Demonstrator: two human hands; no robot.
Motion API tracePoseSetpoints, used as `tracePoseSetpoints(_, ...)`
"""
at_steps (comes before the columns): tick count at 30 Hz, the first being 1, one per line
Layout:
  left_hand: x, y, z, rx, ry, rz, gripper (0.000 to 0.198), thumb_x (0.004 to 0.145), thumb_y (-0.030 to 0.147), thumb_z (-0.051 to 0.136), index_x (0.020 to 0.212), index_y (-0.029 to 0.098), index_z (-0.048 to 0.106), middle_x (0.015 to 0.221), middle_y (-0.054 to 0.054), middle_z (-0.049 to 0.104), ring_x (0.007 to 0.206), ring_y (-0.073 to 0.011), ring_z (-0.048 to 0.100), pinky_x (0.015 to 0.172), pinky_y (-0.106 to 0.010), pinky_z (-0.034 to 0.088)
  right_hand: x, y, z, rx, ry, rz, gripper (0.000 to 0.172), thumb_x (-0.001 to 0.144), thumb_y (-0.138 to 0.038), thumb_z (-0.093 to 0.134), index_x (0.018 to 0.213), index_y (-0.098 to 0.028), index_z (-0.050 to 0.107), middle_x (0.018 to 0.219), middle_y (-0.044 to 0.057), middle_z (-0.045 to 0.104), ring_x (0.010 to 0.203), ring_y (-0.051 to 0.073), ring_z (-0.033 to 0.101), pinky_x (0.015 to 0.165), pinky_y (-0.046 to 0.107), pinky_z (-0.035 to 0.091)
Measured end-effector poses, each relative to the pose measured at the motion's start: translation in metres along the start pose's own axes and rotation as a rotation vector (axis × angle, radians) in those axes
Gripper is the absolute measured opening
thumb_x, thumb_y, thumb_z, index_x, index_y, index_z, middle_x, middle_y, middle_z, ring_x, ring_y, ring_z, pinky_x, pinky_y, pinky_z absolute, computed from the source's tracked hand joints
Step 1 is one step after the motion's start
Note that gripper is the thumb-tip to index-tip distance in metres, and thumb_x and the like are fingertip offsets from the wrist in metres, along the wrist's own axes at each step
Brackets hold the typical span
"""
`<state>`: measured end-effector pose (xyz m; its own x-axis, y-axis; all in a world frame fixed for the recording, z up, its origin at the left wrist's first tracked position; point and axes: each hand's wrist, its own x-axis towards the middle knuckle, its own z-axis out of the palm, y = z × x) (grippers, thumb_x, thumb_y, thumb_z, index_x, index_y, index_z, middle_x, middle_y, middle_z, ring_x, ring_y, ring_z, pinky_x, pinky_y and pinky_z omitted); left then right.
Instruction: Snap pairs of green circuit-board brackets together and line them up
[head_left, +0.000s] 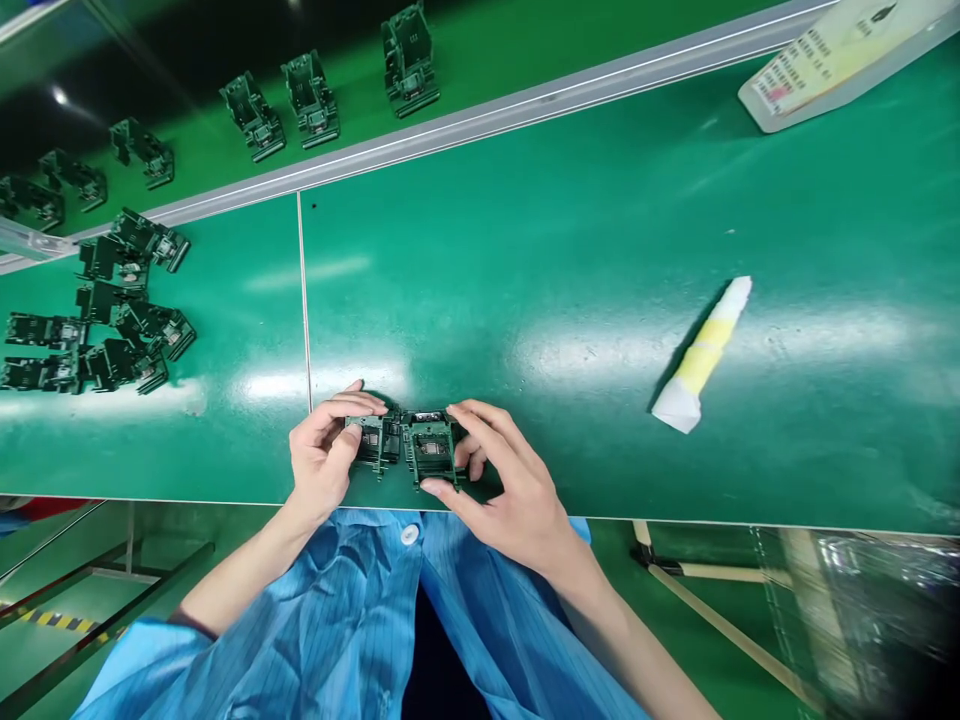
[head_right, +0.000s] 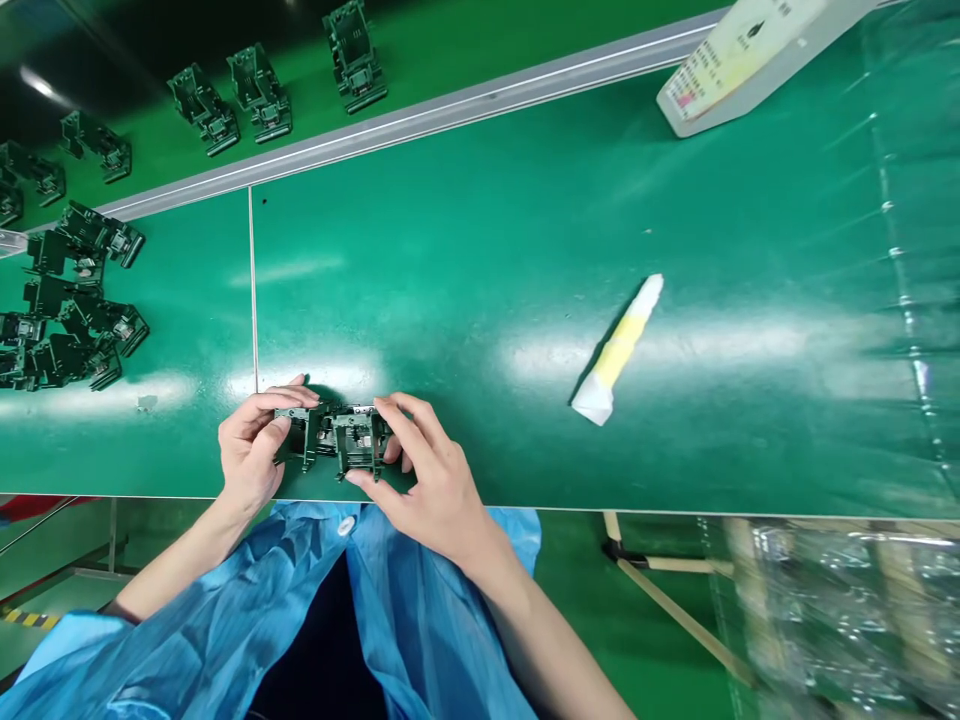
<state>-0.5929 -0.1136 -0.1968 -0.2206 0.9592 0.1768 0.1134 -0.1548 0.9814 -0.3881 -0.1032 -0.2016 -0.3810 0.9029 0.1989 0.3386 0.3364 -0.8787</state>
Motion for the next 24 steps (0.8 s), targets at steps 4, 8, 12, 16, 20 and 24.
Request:
tracePoseSetpoints(4,0.001,0.000,-0.002,0.003,-0.029,-0.009,0.011,0.091,0.026,0.061,0.091,0.022,0.071,0.087,-0.002,0.077,0.092,-0.0189,0.073,0.116,-0.053,0.039,0.000,-0.004,-0.005,-0.005,-0.064,0.027,0.063,0.091,-0.035,0.066,0.148,-0.031,0.039,0.134,0.013,0.052,0.070,0.015,0.063,0.062,0.035,0.063)
tracePoseSetpoints(8,0.002,0.000,-0.006,-0.002,-0.055,-0.013,0.012,0.090,0.026,0.062,0.093,0.022,0.072,0.090,-0.003,0.078,0.097,-0.0203,0.073,0.116,-0.053,0.040,0.000,-0.007,-0.011,-0.012,-0.125,0.049,0.063,0.091,-0.030,0.063,0.149,-0.030,0.037,0.137,0.013,0.051,0.075,0.016,0.064,0.071,0.038,0.064)
tracePoseSetpoints(12,0.003,-0.001,-0.007,0.021,-0.067,0.015,0.011,0.089,0.025,0.063,0.094,0.022,0.073,0.089,-0.003,0.078,0.096,-0.0203,0.073,0.114,-0.054,0.042,0.000,-0.005,-0.010,0.009,-0.111,0.031,0.057,0.090,-0.031,0.064,0.144,-0.026,0.043,0.132,0.012,0.054,0.071,0.014,0.062,0.066,0.036,0.063)
tracePoseSetpoints(16,0.005,0.000,-0.008,0.052,-0.093,0.081,0.012,0.089,0.022,0.062,0.093,0.023,0.074,0.086,-0.001,0.078,0.092,-0.0197,0.073,0.110,-0.053,0.047,0.001,-0.005,-0.008,0.002,-0.050,-0.004,0.052,0.087,-0.035,0.069,0.134,-0.023,0.050,0.124,0.011,0.058,0.066,0.012,0.059,0.061,0.034,0.062)
tracePoseSetpoints(20,0.007,0.012,-0.013,0.098,-0.229,-0.010,0.021,0.089,0.019,0.063,0.107,0.025,0.072,0.106,-0.004,0.077,0.118,-0.0221,0.065,0.112,-0.046,0.045,0.002,-0.016,-0.015,-0.027,0.075,-0.066,0.053,0.086,-0.036,0.072,0.132,-0.020,0.051,0.120,0.011,0.059,0.066,0.012,0.060,0.055,0.030,0.059)
tracePoseSetpoints(24,0.012,0.043,-0.012,0.080,-0.334,-0.003,0.052,0.087,0.019,0.065,0.137,0.029,0.056,0.147,-0.003,0.057,0.145,-0.0229,0.041,0.124,-0.041,0.029,0.005,-0.036,-0.024,-0.098,0.160,-0.148,0.051,0.087,-0.032,0.072,0.131,-0.017,0.050,0.120,0.013,0.059,0.077,0.015,0.065,0.064,0.030,0.062)
